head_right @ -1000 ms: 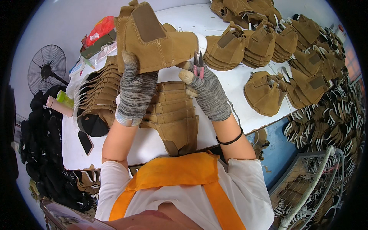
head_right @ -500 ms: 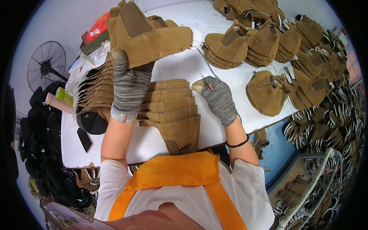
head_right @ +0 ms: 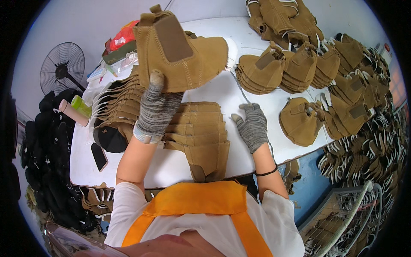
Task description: The person picks up brown shoe uppers one at a time from a stack, uses small shears to trim excess thread from the seams and edges, and places them onto another stack on the table.
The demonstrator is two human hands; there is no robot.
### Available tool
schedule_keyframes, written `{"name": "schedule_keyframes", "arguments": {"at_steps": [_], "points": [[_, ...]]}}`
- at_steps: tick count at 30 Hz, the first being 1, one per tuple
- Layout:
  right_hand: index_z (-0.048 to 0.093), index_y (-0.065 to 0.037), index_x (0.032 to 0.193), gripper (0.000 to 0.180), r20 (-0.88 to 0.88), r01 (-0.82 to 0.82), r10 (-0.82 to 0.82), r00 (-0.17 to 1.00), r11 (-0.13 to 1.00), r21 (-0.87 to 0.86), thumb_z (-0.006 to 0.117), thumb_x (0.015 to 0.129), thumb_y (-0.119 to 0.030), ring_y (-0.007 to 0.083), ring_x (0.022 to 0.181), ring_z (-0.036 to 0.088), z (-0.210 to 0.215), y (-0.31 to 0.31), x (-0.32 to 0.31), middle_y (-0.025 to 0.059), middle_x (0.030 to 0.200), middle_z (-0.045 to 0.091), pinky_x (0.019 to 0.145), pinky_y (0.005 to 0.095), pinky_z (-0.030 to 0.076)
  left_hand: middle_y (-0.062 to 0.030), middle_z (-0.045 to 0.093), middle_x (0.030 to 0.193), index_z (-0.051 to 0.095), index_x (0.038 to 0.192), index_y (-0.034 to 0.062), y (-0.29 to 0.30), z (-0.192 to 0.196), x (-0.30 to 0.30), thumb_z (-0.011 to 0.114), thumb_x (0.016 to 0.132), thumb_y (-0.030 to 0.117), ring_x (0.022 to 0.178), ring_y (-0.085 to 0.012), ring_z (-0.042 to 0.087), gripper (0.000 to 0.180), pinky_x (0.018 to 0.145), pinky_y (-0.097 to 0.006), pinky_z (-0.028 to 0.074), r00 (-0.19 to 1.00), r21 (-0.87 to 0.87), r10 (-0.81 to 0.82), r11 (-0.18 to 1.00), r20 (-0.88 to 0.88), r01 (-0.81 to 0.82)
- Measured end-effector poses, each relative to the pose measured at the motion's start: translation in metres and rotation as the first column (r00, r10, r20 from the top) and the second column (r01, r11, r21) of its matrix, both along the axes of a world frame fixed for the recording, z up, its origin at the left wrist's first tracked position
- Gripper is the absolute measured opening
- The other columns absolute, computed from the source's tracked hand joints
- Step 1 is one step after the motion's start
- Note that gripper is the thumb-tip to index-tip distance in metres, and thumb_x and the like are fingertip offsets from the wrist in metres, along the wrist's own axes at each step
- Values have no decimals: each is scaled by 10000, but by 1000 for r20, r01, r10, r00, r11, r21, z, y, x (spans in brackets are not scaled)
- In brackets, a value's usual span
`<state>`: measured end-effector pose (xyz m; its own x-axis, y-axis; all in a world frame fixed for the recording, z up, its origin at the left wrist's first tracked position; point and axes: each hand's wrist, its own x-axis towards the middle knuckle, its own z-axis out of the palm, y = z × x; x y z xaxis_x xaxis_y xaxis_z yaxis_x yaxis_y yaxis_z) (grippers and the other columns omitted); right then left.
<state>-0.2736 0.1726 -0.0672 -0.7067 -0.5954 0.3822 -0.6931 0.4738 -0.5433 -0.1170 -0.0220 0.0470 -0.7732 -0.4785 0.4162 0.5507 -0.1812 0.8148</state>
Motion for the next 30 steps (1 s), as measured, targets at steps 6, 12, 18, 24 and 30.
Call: {"name": "schedule_keyframes", "arguments": {"at_steps": [6, 12, 18, 24, 30], "points": [[568, -1, 1186, 450, 278, -26, 351, 894, 660, -751, 707, 862, -280, 196, 1008, 561, 87, -15, 38, 102, 1134, 576, 936, 345, 451, -81, 576, 1173, 497, 1274, 6, 18, 18, 3, 687, 869, 357, 1050, -183, 544, 569, 923, -327, 451, 983, -381, 156, 919, 101, -107], [381, -1, 1359, 644, 204, -210, 591, 780, 555, -805, 656, 894, -352, 198, 1104, 533, 103, -30, 42, 141, 1291, 493, 929, 309, 463, -81, 647, 1141, 590, 1213, 55, 16, 12, -14, 710, 857, 307, 1017, -181, 595, 452, 896, -332, 480, 978, -723, 154, 691, 144, -2], [330, -10, 1308, 815, 240, -126, 669, 703, 449, -885, 832, 730, -291, 234, 1157, 496, 123, -41, 59, 149, 1244, 468, 984, 336, 455, -97, 602, 1231, 557, 1256, 74, 18, 5, -13, 713, 853, 280, 1106, -243, 573, 479, 967, -361, 448, 980, -812, 187, 581, 62, -60], [307, -16, 1303, 819, 273, -77, 696, 664, 428, -901, 833, 730, -272, 242, 1164, 499, 133, -40, 58, 160, 1264, 447, 985, 347, 468, -120, 535, 1282, 453, 1344, 22, 13, 21, -7, 701, 835, 439, 1143, -214, 546, 703, 986, -355, 451, 982, -687, -41, 709, 185, 159], [284, -24, 1320, 851, 296, -138, 653, 697, 527, -838, 839, 723, -266, 261, 1220, 464, 124, -36, 48, 169, 1282, 428, 1046, 374, 425, -112, 601, 1100, 490, 1264, -7, 36, 37, -1, 602, 879, 536, 978, -169, 622, 675, 756, -302, 569, 979, -126, -58, 989, 194, 83]]}}
